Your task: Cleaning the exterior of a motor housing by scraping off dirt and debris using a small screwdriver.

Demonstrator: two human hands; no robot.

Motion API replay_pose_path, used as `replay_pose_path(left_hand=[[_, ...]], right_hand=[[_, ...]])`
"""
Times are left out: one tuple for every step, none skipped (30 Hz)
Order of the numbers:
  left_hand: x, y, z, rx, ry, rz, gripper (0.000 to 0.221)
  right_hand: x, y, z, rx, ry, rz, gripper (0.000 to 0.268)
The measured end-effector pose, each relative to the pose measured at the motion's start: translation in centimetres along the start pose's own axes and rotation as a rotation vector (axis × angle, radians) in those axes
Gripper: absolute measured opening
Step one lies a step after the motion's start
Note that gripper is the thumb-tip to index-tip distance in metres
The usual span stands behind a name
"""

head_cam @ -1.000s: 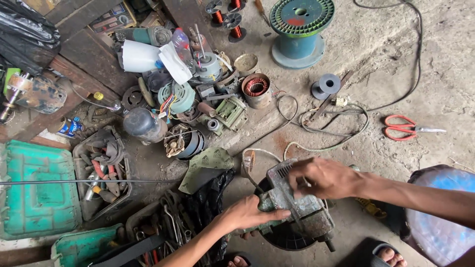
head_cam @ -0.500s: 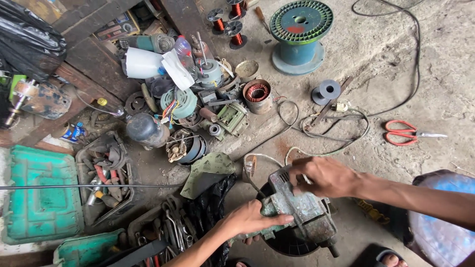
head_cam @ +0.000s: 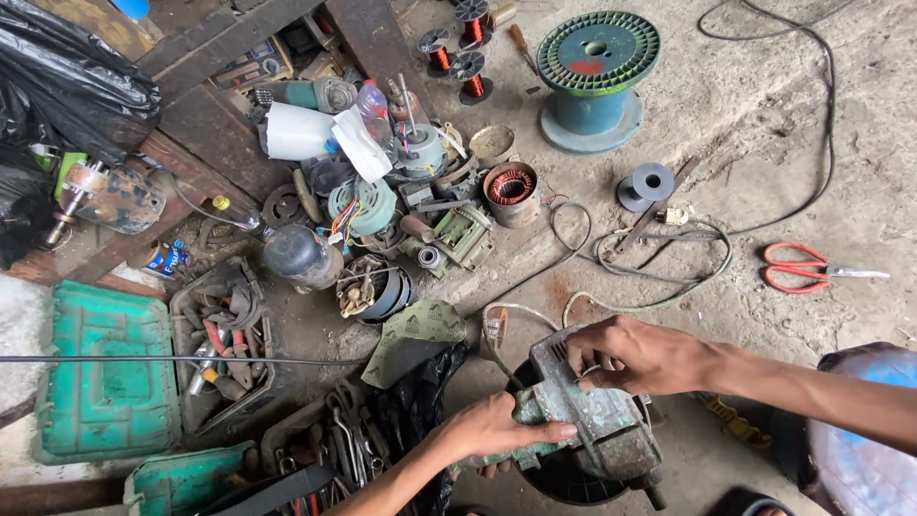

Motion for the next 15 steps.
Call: replay_pose_path(left_hand=[[0.1, -0.2, 0.3, 0.004, -0.003, -0.002, 0.092], [0.1, -0.1, 0.2, -0.005, 0.011, -0.018, 0.094], [0.1, 0.0, 0.0, -0.015, 0.025, -0.035, 0.095], [0.2, 0.3, 0.1, -0.018, 0.026, -0.031, 0.095], [0.4, 0.6, 0.3, 0.015, -0.003, -0.034, 0.094], [0.7, 0.6, 0.7, 0.053, -0.033, -0.041, 0.094], [0.6, 0.2, 0.6, 0.056, -0.032, -0.041, 0.094], [0.3, 0.0, 0.3, 0.068, -0.066, -0.046, 0.094], [0.1, -0.2, 0.1, 0.081, -0.099, -0.051, 0.094], [0.0, -0.1, 0.1, 0.083, -0.103, -0.052, 0.094], [0.0, 0.2, -0.1, 0.065, -0.066, -0.060, 0.095], [0.0, 0.5, -0.5, 0.045, -0.033, -0.074, 0.096], [-0.4, 0.3, -0.4, 0.045, -0.043, -0.079, 0.096], [-0.6, 0.0, -0.9, -0.006, 0.012, -0.023, 0.091], [-0.8, -0.3, -1.4, -0.055, 0.066, 0.033, 0.086]], right_hand=[[-0.4, 0.0, 0.4, 0.004, 0.004, 0.001, 0.020], [-0.6, 0.0, 0.3, -0.020, 0.040, -0.061, 0.023], [-0.8, 0.0, 0.1, -0.043, 0.075, -0.123, 0.027], [-1.3, 0.0, -0.1, -0.045, 0.071, -0.122, 0.027], [-1.9, 0.0, -0.2, -0.037, 0.062, -0.075, 0.029], [-2.5, 0.0, 0.0, -0.028, 0.060, -0.029, 0.033], [-2.3, -0.2, 0.1, -0.028, 0.062, -0.028, 0.033], [-2.1, -0.2, -0.5, -0.062, 0.018, -0.064, 0.032], [-1.9, -0.2, -1.1, -0.096, -0.027, -0.100, 0.030], [-0.9, 0.2, -1.3, -0.092, -0.025, -0.099, 0.030], [0.0, 0.6, -1.4, -0.057, 0.025, -0.127, 0.025], [0.9, 1.3, -1.9, -0.017, 0.076, -0.161, 0.023], [-1.4, 0.7, -0.6, -0.006, 0.077, -0.165, 0.023], [-3.3, 0.2, 1.0, -0.071, -0.012, -0.204, 0.046], [-5.3, -0.2, 2.7, -0.137, -0.102, -0.241, 0.069]])
Point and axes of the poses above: each hand's wrist, its own y-axis towards the middle knuckle, its own z-axis out of the palm, x = y × z, the point moved 4 cm from there along y, towards the middle knuckle, and after that the axes turned 7 degrees about y, right-handed, at the moved point
